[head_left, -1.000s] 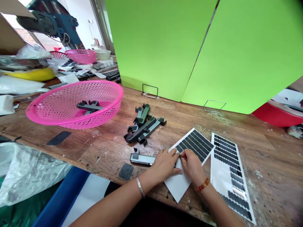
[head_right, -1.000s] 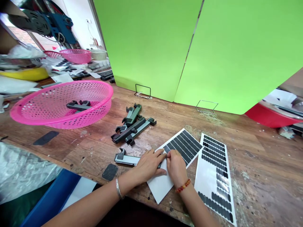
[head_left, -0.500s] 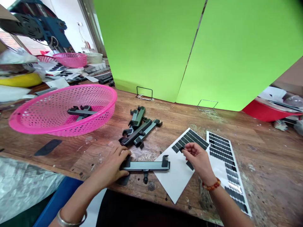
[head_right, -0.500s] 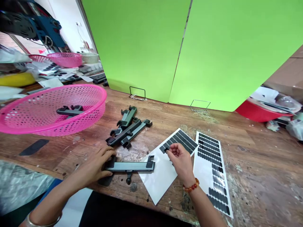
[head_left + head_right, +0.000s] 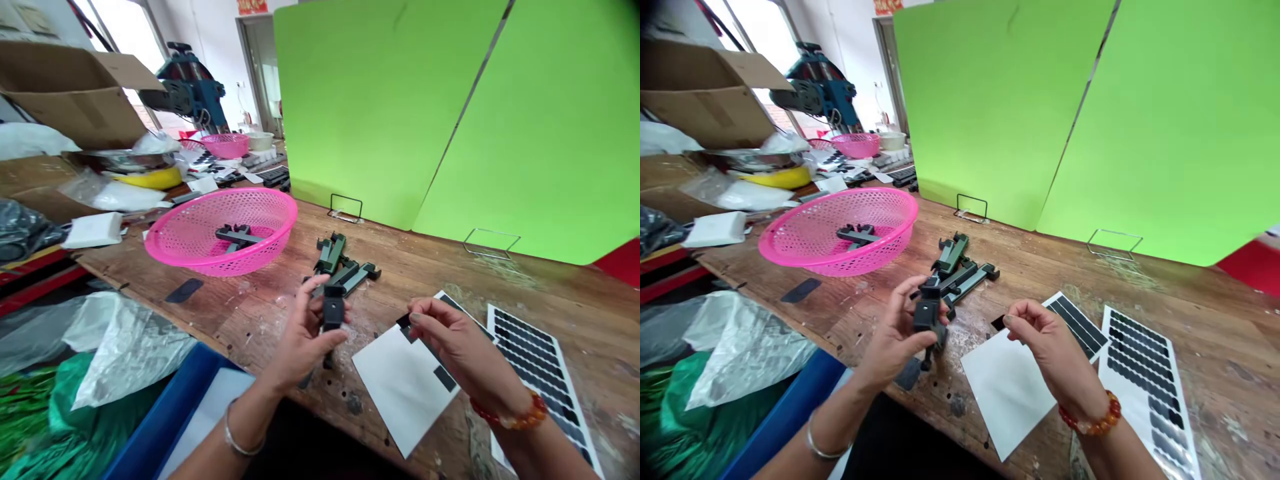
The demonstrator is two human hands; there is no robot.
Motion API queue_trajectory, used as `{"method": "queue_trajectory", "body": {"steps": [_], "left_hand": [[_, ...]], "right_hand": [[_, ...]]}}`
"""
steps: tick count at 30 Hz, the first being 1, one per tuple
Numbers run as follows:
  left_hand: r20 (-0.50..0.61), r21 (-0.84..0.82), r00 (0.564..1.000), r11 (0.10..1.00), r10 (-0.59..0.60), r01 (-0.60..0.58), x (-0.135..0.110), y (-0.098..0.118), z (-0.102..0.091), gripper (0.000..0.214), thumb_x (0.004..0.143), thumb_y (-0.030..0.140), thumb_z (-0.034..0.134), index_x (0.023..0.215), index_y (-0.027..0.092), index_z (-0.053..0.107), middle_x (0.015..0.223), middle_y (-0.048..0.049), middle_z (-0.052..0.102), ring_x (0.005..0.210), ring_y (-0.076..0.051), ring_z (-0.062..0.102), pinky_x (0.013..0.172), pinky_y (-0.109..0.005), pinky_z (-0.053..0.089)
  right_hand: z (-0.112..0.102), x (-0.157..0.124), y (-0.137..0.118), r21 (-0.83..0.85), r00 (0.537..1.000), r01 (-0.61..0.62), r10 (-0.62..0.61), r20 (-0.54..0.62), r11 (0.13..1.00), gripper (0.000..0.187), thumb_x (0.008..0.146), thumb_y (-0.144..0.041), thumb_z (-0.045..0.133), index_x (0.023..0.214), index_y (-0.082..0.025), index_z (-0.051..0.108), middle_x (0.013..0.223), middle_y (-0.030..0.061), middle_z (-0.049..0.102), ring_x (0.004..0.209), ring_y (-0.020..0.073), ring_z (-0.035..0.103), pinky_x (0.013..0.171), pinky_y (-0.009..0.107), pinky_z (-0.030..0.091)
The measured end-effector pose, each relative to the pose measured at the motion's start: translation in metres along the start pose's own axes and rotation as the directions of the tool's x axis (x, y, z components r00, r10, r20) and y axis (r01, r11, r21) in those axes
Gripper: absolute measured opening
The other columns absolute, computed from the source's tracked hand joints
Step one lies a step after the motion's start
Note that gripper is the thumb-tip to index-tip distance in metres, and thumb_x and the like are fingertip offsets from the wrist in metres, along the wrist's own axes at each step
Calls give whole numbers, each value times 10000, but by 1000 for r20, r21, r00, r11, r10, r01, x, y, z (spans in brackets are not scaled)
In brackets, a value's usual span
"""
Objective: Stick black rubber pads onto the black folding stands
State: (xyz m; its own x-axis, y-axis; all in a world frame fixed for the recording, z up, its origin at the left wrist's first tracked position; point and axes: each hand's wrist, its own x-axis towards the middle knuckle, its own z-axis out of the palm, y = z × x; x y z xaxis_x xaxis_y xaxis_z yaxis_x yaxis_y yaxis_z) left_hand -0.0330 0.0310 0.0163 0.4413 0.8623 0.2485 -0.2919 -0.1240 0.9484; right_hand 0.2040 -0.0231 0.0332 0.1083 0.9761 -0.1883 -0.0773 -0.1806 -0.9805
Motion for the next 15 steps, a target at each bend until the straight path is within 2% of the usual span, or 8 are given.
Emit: {"method": "queue_trajectory", "body": {"steps": [4,7,9,11,15], "left_hand": [[60,-92,997,994,-49,54,-2,-19,18,712,771,326,735,1356,285,332,1076,-50,624,922,-167,604,818,-264,474],[138,-69,989,996,-46,56,-2,-23,23,721,835,426,642,1444,249,298,1273,-94,549,1137,-236,537,981,-334,412],[207,-57,977,997,-41,54,-1,-23,23,698,865,422,598,1462,242,285,1442,-97,413,1312,-276,397,1091,-378,315],[243,-43,969,997,-47,60,0,-22,23,696,868,392,599,1469,249,277,1523,-77,303,1398,-281,270,1144,-397,236],[268,-49,961,996,-63,78,2,-22,21,711,864,396,606,1472,239,274,1530,-77,295,1407,-272,264,1167,-406,192]], "right_hand": [[25,-8,-38,-216,996,51,-34,83,975,211,812,-369,626,736,-185,554,627,-34,516,593,93,438,544,208,340],[41,-10,-54,-295,992,59,-25,121,954,205,772,-357,617,687,-183,548,505,-55,453,483,79,362,455,202,271],[48,-9,-57,-317,993,37,1,121,948,190,731,-344,621,662,-185,544,462,-72,403,437,68,315,415,197,222],[50,-8,-58,-333,993,17,23,115,943,172,710,-323,617,642,-187,537,449,-79,381,418,60,293,398,190,198],[47,-7,-55,-337,990,-28,72,119,941,153,715,-301,598,638,-189,526,431,-87,369,395,55,285,378,178,196]]}}
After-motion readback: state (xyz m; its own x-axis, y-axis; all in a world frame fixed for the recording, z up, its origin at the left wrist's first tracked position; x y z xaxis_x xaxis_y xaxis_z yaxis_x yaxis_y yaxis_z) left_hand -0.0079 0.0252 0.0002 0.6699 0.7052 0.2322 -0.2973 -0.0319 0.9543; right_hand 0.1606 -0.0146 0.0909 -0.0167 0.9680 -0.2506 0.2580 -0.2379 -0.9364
